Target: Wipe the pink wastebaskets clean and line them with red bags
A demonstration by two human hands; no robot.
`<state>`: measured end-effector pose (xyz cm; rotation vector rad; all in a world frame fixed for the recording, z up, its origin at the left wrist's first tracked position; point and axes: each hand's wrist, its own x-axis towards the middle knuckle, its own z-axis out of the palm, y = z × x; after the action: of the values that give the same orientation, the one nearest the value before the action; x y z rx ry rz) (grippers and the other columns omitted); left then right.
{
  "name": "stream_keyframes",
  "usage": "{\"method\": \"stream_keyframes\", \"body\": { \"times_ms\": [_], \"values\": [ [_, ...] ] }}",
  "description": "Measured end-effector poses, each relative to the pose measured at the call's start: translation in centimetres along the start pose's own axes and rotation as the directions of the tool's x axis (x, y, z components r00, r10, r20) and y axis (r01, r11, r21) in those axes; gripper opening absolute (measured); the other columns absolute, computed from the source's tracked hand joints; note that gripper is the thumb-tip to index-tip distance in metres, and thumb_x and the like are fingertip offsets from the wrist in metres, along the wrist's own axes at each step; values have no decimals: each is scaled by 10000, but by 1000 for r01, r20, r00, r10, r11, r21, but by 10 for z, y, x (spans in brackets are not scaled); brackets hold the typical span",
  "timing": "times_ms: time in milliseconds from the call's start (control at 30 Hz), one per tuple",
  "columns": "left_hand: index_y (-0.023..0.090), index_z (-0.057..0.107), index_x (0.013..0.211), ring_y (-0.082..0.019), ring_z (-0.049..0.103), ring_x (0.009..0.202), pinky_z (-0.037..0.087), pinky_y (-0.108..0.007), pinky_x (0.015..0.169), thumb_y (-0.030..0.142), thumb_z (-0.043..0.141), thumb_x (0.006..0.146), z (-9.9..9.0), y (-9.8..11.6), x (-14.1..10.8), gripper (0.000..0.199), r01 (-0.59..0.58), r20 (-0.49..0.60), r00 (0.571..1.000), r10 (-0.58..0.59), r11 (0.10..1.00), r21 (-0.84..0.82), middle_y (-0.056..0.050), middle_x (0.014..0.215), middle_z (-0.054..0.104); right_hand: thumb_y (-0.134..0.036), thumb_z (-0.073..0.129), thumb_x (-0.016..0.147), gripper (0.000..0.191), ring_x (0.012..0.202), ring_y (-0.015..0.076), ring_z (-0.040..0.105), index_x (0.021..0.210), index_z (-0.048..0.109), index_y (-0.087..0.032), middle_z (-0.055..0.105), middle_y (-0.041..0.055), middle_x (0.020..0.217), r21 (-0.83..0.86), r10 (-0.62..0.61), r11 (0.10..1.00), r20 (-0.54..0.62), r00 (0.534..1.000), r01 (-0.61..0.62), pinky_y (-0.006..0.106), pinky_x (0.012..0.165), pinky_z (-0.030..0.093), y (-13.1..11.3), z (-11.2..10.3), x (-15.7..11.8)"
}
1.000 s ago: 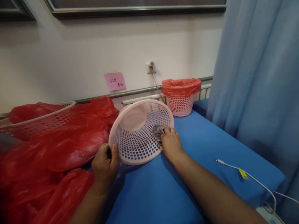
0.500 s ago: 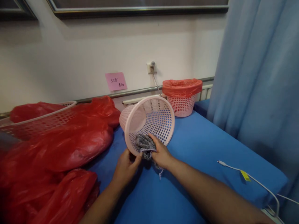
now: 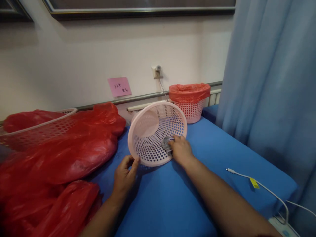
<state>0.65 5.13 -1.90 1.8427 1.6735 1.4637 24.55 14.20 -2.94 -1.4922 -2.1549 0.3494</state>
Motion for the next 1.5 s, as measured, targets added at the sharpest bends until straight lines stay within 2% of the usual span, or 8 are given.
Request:
{"method": "stream_keyframes", "body": {
  "times_ms": [133,300,467,767,1033,1233,1367,1500],
  "values": [
    [230,674,819,-206,693,695,552,-312,714,486,631,946,-2,5,-1,288,-39,-65,997,43,998,56,-9,756,748,-52,578,906,538,1314,358,527,1381,717,-261,568,162,1483,28,51,998,-37,998,-50,517,1118,448,-5,2,-3],
    [236,643,869,-185,663,666,543,-283,659,486,595,969,-6,9,-3,274,-61,-221,972,80,994,93,10,748,691,-32,713,774,709,1148,190,665,1386,701,-389,675,12,1262,300,-214,936,80,974,181,302,1018,545,-47,36,-27],
    [231,644,917,-177,653,675,539,-288,675,501,625,954,-22,9,0,274,-42,-331,940,77,993,111,10,783,687,-21,675,783,614,1231,186,640,1265,775,-387,637,-7,1397,457,-448,820,138,883,345,318,1073,522,-46,30,-29],
    [217,646,987,-204,727,800,594,-321,741,530,646,927,-12,10,1,319,36,-185,982,-48,997,-65,-40,903,738,-49,571,855,435,1175,337,602,1150,828,-240,636,132,1426,-52,-131,989,124,984,139,456,1023,489,-16,-1,-17],
    [160,766,943,-273,791,781,652,-375,712,402,719,818,39,-6,-19,276,131,311,948,-71,975,-179,-96,843,823,-299,719,913,400,1210,280,616,1310,743,-260,599,94,1236,244,-107,967,146,984,69,408,1100,465,-27,16,-18],
    [186,730,912,-227,726,796,591,-329,751,491,628,922,14,-6,-5,321,79,133,989,-63,990,-117,-53,855,783,-160,723,885,297,1109,208,645,1156,773,-272,609,38,1123,483,-187,867,89,978,122,340,1023,503,-33,31,-18],
    [212,639,770,-172,590,622,475,-271,596,497,634,934,-6,1,-2,329,29,-25,999,-30,999,-21,7,683,652,-4,675,797,410,1110,229,638,1062,796,-294,651,41,1258,202,-230,959,131,964,201,342,1002,499,-26,17,-19],
    [223,613,760,-169,590,594,457,-267,570,493,606,955,-16,6,2,333,-12,-95,995,16,999,43,20,659,625,-19,622,856,349,1178,344,591,1081,798,-219,588,160,1427,-41,-27,999,-3,1000,27,468,1020,477,-6,-8,-10]
  ]
}}
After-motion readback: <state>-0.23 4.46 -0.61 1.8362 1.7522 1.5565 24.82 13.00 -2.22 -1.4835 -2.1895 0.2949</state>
